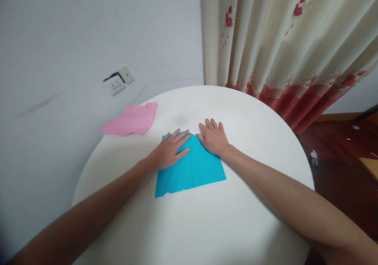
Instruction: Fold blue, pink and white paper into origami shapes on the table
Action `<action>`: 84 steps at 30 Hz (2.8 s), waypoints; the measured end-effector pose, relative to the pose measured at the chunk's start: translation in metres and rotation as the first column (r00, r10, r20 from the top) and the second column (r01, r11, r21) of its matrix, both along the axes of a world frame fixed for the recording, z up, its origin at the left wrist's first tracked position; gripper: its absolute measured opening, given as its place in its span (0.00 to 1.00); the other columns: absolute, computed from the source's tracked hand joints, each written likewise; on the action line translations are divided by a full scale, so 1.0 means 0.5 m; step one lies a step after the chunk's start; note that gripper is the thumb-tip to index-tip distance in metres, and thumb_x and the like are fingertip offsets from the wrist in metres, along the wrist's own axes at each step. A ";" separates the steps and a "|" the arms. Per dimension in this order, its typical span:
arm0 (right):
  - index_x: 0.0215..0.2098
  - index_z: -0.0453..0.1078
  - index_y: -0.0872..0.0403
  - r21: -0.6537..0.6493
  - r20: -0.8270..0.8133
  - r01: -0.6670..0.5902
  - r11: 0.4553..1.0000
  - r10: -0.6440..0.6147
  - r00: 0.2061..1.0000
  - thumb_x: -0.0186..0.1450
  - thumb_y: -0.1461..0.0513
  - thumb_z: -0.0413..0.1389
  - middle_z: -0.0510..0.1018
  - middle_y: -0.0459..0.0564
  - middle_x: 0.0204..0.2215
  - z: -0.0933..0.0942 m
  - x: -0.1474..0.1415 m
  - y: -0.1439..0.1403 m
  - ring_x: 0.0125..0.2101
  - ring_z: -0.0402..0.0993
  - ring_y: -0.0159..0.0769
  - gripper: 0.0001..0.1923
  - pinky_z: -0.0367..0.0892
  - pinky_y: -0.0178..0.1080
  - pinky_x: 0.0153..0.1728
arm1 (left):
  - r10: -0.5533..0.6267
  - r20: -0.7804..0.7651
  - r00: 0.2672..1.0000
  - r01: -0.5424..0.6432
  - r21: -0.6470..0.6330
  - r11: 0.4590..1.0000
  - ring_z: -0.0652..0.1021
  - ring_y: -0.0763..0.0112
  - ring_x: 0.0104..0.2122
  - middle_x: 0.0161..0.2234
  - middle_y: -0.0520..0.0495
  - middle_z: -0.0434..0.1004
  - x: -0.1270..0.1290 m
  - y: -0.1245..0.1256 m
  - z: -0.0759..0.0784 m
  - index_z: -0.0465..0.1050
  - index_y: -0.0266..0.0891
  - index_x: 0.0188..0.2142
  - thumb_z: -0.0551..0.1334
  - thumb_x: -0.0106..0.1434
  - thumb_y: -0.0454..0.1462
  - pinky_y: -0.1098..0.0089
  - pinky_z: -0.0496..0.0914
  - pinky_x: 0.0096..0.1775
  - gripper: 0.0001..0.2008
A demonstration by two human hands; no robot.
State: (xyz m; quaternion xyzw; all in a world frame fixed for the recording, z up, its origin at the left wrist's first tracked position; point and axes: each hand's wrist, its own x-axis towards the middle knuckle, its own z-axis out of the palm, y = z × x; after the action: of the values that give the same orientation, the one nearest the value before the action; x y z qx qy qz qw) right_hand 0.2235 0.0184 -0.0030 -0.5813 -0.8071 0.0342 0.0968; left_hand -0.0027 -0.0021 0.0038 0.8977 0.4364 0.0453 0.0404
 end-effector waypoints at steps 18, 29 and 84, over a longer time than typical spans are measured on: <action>0.68 0.56 0.54 0.019 0.005 -0.007 1.000 0.007 1.000 0.71 0.41 0.38 0.53 0.61 0.70 0.000 0.001 -0.002 0.69 0.45 0.57 0.37 0.46 0.61 0.64 | -0.010 0.004 1.000 0.010 -0.009 1.000 0.50 0.45 0.69 0.71 0.50 0.47 0.000 -0.001 0.002 0.52 0.55 0.69 0.47 0.72 0.53 0.37 0.49 0.64 0.28; 0.67 0.57 0.53 0.012 0.004 -0.009 1.000 0.009 1.000 0.73 0.47 0.41 0.54 0.60 0.70 0.005 0.000 -0.003 0.69 0.46 0.57 0.31 0.47 0.62 0.64 | 0.007 -0.008 1.000 -0.007 0.005 1.000 0.50 0.48 0.70 0.71 0.45 0.49 0.000 0.000 -0.001 0.46 0.45 0.71 0.46 0.72 0.54 0.41 0.49 0.65 0.34; 0.67 0.58 0.53 0.023 -0.006 -0.003 1.000 0.003 1.000 0.73 0.47 0.42 0.55 0.61 0.69 0.000 -0.001 0.001 0.68 0.48 0.57 0.30 0.48 0.62 0.63 | -0.210 0.079 0.974 0.207 0.045 0.977 0.62 0.58 0.66 0.66 0.38 0.62 0.011 0.004 0.001 0.64 0.36 0.64 0.51 0.74 0.44 0.57 0.58 0.65 0.23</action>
State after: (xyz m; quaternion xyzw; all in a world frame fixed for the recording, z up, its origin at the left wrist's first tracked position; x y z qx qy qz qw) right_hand 0.2230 0.0189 -0.0029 -0.5788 -0.8082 0.0267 0.1057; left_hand 0.0029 -0.0001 0.0041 0.9364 0.3368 0.0862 0.0469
